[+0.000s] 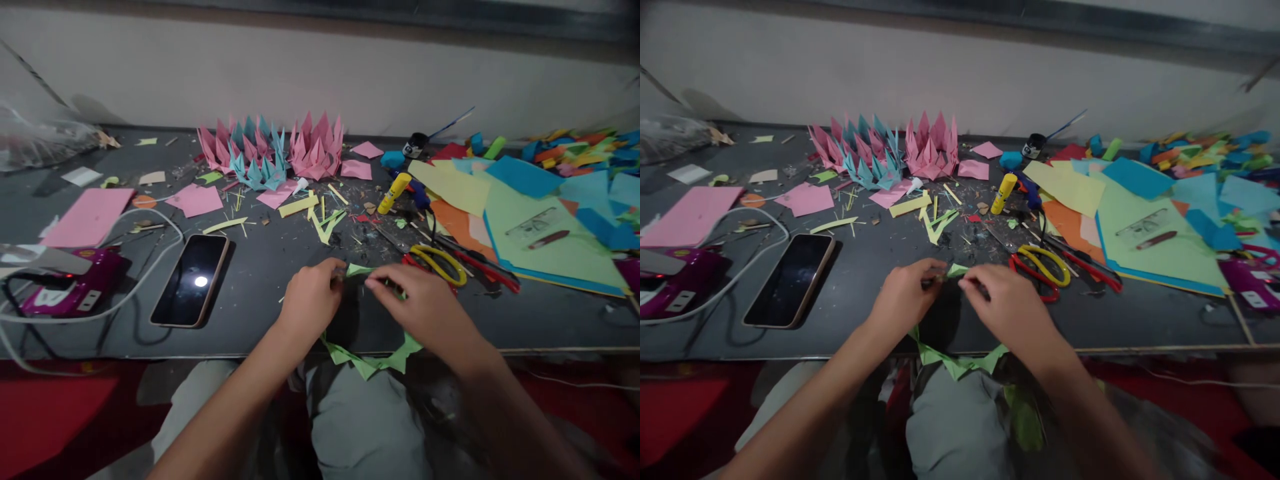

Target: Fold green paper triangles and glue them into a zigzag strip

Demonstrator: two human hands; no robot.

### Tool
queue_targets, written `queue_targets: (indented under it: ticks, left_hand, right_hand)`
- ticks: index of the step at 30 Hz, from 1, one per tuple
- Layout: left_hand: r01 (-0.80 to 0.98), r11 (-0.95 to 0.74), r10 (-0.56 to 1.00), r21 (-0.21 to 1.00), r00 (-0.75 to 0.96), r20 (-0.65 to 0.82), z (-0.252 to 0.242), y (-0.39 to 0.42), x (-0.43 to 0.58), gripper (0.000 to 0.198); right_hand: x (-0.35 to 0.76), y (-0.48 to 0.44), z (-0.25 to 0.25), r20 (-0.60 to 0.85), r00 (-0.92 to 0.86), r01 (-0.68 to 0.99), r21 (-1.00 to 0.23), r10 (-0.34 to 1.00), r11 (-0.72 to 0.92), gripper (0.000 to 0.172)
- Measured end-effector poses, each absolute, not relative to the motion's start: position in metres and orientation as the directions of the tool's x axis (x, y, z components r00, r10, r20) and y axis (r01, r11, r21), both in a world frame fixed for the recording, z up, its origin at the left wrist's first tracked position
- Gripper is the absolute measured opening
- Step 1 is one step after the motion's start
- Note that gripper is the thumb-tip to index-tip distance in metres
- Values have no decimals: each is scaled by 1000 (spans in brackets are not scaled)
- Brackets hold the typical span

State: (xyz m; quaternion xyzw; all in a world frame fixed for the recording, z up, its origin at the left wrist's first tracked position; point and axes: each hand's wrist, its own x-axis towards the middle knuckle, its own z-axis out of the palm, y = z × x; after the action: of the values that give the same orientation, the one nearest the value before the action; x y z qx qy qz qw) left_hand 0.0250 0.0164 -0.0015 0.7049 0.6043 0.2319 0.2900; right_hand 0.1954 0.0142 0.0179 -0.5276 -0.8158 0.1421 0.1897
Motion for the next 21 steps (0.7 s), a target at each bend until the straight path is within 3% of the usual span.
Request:
queue_targets:
  ticks: [2, 6, 10, 13, 17, 21]
  left_hand:
    - [663, -89, 992, 744, 127, 5, 0, 16, 26, 25]
    - [488, -84, 994, 869, 108, 35, 5, 12, 29, 19]
    - [273, -108, 989, 956, 126, 76, 6, 8, 31, 22]
    - [189, -97, 991, 977, 104, 78, 3, 8, 32, 22]
    - [272, -95, 995, 957, 64, 81, 7, 9, 25, 14]
    - [521, -272, 947, 809, -3, 320, 18, 11, 11, 10]
  right_hand:
    - [189, 4, 19, -4, -348, 771, -570, 938, 284, 21]
    - [182, 6, 17, -126, -337, 701, -695, 933, 159, 42]
    - [185, 22, 26, -126, -374, 690, -700, 919, 185, 45]
    - [188, 32, 38, -109, -388, 756, -606, 915, 248, 35]
    - [189, 40, 45, -112, -420, 830, -449, 901, 331, 24]
    - [191, 43, 41, -92, -568, 761, -439, 818, 479, 22]
